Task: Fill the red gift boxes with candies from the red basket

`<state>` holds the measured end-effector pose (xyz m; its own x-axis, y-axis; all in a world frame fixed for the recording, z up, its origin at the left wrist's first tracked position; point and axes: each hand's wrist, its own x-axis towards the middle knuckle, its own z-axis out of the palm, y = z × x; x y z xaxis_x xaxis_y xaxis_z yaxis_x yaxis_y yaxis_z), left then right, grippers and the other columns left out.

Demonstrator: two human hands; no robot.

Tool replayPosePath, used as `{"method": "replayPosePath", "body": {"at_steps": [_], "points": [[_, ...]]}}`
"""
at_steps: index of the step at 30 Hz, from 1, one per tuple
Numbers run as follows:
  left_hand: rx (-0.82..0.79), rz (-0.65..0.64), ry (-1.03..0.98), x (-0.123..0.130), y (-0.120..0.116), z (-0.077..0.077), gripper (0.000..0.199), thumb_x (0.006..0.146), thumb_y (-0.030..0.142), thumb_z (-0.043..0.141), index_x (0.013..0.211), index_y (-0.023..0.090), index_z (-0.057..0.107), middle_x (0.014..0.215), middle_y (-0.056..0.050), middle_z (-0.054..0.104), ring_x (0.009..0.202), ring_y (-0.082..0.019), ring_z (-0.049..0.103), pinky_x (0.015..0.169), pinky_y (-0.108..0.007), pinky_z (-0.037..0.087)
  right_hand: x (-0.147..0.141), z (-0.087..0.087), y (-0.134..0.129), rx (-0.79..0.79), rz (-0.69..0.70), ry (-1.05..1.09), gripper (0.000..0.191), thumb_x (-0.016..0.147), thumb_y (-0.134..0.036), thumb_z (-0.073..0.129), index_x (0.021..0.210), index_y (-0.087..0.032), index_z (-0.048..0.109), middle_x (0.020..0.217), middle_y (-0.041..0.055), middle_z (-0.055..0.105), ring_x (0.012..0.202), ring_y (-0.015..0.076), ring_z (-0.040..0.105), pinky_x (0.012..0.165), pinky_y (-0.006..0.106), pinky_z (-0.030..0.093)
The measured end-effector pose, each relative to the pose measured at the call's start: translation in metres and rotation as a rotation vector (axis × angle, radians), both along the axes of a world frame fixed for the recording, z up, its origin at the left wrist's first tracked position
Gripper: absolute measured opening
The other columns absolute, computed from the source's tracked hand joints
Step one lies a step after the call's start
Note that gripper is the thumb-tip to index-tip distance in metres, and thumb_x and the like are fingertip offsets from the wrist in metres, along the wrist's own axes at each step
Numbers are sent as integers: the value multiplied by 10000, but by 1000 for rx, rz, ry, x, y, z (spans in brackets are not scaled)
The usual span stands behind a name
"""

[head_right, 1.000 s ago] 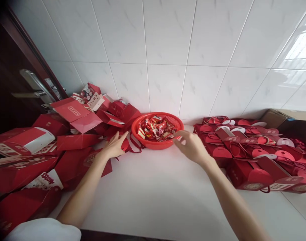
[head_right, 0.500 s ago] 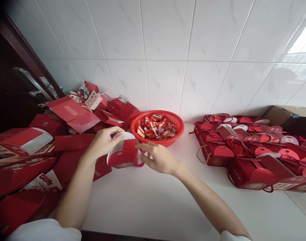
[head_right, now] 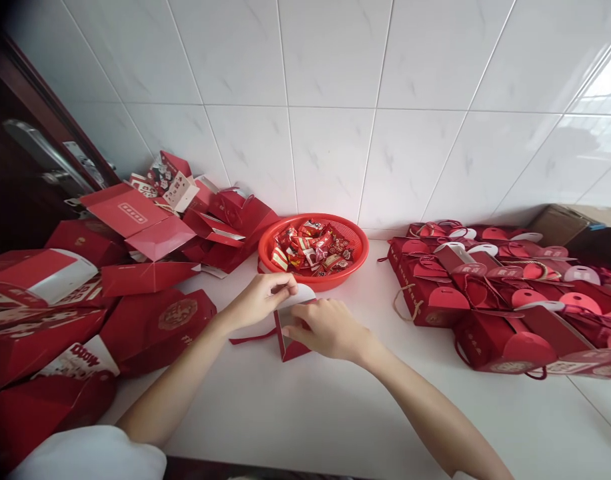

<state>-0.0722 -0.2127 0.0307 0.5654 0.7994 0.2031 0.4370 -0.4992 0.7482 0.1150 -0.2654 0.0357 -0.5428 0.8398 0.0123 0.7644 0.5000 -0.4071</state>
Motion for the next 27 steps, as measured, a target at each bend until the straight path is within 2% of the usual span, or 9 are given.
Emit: {"method": "replayPosePath", "body": {"at_steps": [3,6,10,13,17,19,21,24,27], "points": [[-34,18,-17,0,5,-9,234,940,309,486,912,187,683,999,-62,746,965,-224,671,856,-327,513,12,1,-5,-10,-127,51,215,951,-403,587,842,-222,549,654,-25,591,514,116,425,536,261,232],[-109,4,-13,-3,10,-16,255,945,329,506,958,181,712,1052,-83,758,1006,-238,680,913,-357,519,29,-1,-4,-21,-241,53,203,934,-360,580,794,-229,511,618,-34,571,504,119,414,529,253,258],[-273,-79,-97,-16,18,-14,295,915,430,577,1065,201,685,1139,-90,740,1089,-243,674,947,-354,522,55,-5,3,-116,-151,138,304,952,-347,516,678,-217,493,611,-23,565,547,118,442,539,248,312],[-363,-15,-105,-32,23,-9,307,879,465,581,1025,198,625,984,-76,746,951,-233,709,874,-364,549,67,3,5,-155,-44,233,332,964,-385,498,691,-204,547,619,-16,575,557,112,455,548,248,350],[-288,14,329,-41,23,-19,210,731,373,671,844,203,626,869,-43,720,839,-244,687,765,-337,533,68,22,6,-125,35,352,331,974,-393,497,728,-193,591,616,-9,576,563,110,468,563,251,400],[-257,-2,601,-35,19,-31,182,635,279,716,786,210,641,840,-39,710,821,-268,676,702,-328,511,64,28,8,-114,51,395,312,976,-390,510,754,-193,608,633,-1,596,586,120,507,587,258,435],[-216,1,734,-26,16,-41,177,593,161,684,760,212,649,834,-44,702,820,-277,668,667,-321,491,59,30,10,-112,81,424,292,975,-393,526,788,-193,630,679,15,639,624,133,551,620,270,471],[-249,-122,674,-18,12,-40,217,603,76,608,768,207,661,809,-35,690,772,-236,654,629,-293,477,49,29,14,-102,150,442,259,972,-365,537,827,-190,661,765,41,689,690,151,592,672,286,507],[-327,-296,364,-21,6,-17,121,720,148,625,820,197,674,783,-12,693,729,-184,644,665,-274,505,37,25,18,-68,159,448,154,939,-285,567,961,-189,686,870,59,718,732,159,618,691,288,513]]}}
